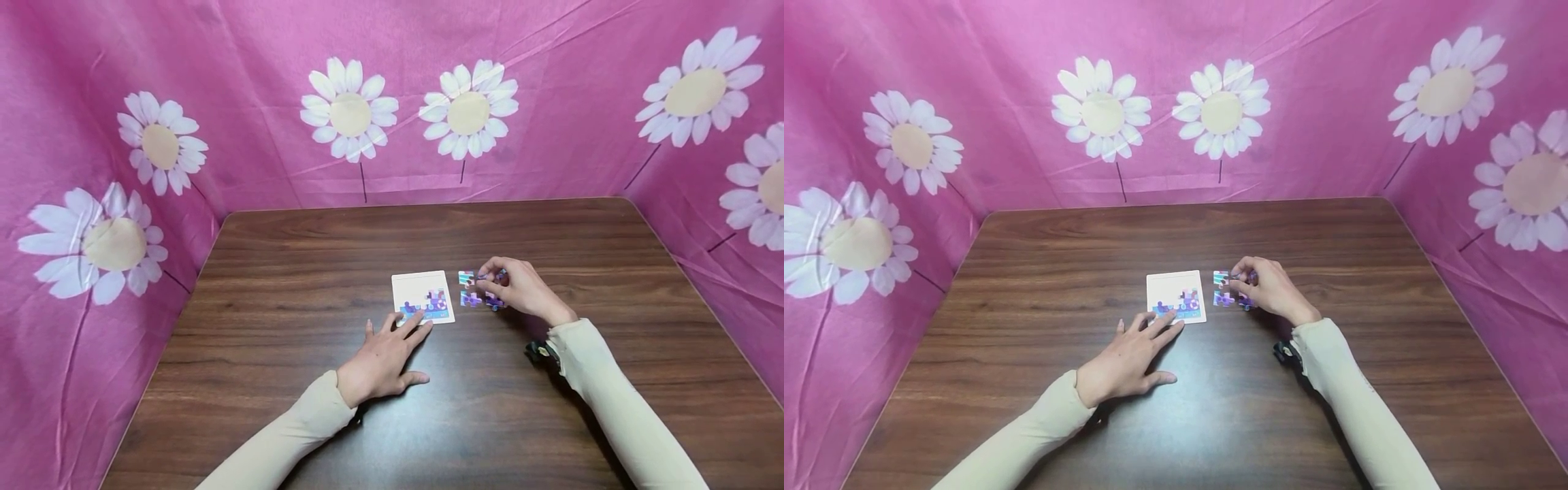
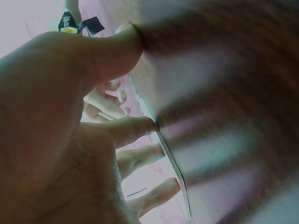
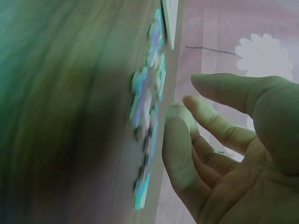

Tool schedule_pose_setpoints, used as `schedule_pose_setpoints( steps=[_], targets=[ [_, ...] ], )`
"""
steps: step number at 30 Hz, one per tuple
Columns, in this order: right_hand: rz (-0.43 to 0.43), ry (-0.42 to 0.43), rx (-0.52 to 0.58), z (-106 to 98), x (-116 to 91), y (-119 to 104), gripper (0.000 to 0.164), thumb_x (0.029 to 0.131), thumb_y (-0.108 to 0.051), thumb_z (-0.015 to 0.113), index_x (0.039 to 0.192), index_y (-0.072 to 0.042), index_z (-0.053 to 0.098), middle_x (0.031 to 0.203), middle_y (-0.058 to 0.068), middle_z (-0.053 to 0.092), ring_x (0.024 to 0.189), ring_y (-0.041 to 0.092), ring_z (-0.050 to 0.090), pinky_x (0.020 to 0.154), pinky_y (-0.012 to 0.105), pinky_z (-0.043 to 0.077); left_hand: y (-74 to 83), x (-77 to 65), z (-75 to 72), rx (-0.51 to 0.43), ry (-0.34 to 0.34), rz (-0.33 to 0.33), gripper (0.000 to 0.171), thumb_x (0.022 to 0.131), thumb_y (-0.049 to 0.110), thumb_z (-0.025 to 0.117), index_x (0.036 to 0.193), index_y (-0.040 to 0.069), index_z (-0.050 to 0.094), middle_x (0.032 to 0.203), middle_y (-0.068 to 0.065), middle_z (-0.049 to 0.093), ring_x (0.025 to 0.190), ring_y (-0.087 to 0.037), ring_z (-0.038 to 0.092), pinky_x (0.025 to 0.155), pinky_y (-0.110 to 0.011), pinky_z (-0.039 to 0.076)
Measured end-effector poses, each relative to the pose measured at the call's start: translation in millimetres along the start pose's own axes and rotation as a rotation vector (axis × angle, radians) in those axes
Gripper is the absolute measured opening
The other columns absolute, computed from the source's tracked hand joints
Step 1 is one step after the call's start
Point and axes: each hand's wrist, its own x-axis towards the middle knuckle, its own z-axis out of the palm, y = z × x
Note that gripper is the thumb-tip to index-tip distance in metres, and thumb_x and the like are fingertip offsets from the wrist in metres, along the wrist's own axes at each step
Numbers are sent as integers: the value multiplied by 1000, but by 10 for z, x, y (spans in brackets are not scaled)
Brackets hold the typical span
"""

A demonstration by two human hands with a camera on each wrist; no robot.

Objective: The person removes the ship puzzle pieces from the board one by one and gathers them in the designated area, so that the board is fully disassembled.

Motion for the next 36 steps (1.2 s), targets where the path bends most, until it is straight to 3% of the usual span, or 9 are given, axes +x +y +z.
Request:
schedule_pose_setpoints(
  steps=[4,11,24,32,36],
  targets=[
    [-18,11,-3,56,63,-62,15,96,-19,76,106,-8,74,89,3,72,78,14,63,72,25,50,-5,-4,2,4,8,-1,87,95,57,68,166,23,31,175,-1,26,154,-37,32,107,-80,37],
    [-48,-8,35,126,137,-177,14,97,-18,74,107,-7,74,89,4,75,75,14,64,68,25,51,-5,-2,8,6,14,1,86,95,57,69,165,24,32,174,-1,27,154,-37,33,106,-79,38],
    [-66,-63,23,281,215,-344,17,99,-16,72,112,-7,76,101,7,77,81,17,65,75,32,52,-10,-12,9,23,28,10,87,94,58,69,165,23,33,174,-1,28,153,-36,34,106,-79,39],
    [-107,-75,26,358,281,-429,15,99,-12,70,110,-5,78,103,8,78,85,19,67,76,30,53,-4,-6,-6,34,25,8,87,94,59,68,165,24,33,174,-1,28,153,-36,34,106,-78,39],
    [-104,-103,20,382,287,-435,16,100,-9,68,112,-5,77,108,10,77,87,20,69,78,35,56,-1,-9,-4,29,27,7,87,94,59,69,165,23,33,174,-1,29,153,-36,34,105,-78,40]
  ],
)
